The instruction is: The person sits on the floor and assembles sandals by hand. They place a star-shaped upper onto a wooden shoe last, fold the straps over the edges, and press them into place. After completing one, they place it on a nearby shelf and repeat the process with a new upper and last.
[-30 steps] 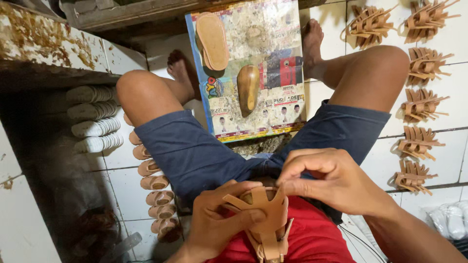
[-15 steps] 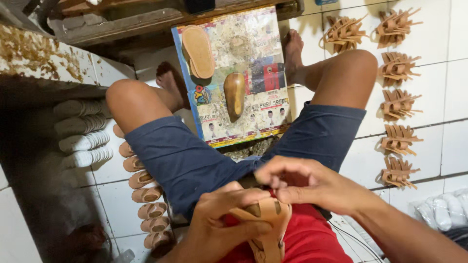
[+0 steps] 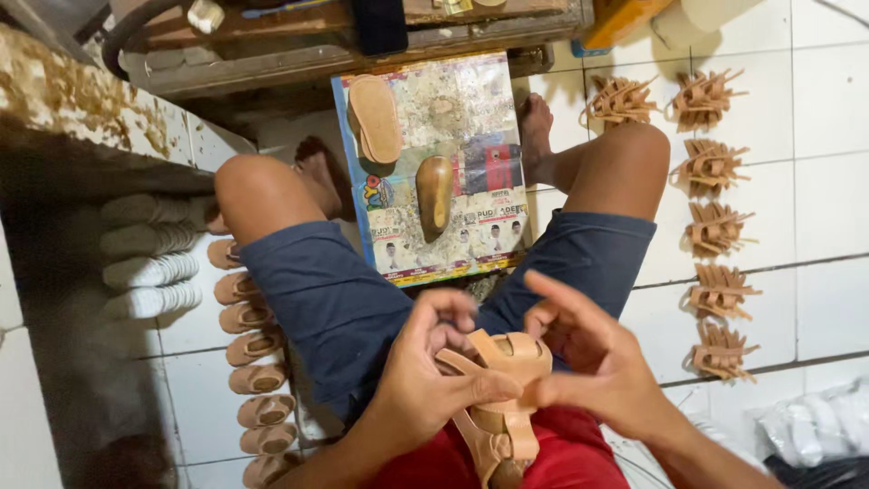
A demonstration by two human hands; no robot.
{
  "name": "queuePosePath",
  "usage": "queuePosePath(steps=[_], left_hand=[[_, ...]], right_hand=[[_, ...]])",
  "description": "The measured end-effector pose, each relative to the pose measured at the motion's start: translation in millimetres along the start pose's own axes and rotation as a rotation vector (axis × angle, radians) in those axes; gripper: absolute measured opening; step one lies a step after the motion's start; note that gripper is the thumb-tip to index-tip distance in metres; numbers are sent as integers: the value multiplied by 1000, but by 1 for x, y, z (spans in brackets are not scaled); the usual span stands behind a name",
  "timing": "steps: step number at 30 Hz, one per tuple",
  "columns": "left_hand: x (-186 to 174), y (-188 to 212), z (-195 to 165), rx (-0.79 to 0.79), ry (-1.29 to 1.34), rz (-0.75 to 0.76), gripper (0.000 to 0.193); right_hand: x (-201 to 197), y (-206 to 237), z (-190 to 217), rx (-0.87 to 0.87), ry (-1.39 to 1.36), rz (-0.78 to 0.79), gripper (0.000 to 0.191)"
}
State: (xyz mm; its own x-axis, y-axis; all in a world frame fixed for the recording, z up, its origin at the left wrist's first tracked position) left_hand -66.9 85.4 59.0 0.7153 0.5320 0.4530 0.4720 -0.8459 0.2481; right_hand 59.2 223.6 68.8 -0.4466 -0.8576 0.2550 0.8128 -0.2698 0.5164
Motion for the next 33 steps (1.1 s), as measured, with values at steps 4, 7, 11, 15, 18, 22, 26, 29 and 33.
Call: queuePosePath(steps=[4,7,11,15,18,22,26,29,33], left_hand=[[0,7,14,-77,55,65,43],[-3,12,13,-42,180,78,35],[-11,15,28,-103,156,26,27],[-1,12,44,-180,349,205,35],[18,-2,50,-297,715,442,63],[41,-16,45,-500,993,745,96],[15,-35,23,-203,532,479,83],[-3,-18,-7,-137,272,253,34],[-5,0,-53,31,-187,270,23]], right_hand=[[-4,5,3,-141,243,2,45],[-16,3,-3,-96,189,-19,42],[-19,-2,-10,-97,93,61,47],[-18,-1,-10,-142,121,100,54],[-16,1,-11,-143,118,132,57],[-7,6,0,-250,126,235,52],[-14,2,6,-138,217,70,49],[-10,-2,12,-126,274,46,46],[3,-7,17,-137,360,113,47]])
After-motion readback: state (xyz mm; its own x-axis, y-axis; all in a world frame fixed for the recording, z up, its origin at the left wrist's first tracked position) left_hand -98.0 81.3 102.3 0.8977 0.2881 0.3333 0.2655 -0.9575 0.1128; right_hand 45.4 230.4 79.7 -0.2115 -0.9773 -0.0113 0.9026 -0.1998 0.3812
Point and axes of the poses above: each hand's wrist, its own y-axis away from the middle knuckle, its own x-axis out of the palm, z = x × y, the point moved 7 cm from there along -y, towards the middle knuckle, and after that the axes turned 9 degrees about x, right-handed, at the moved point
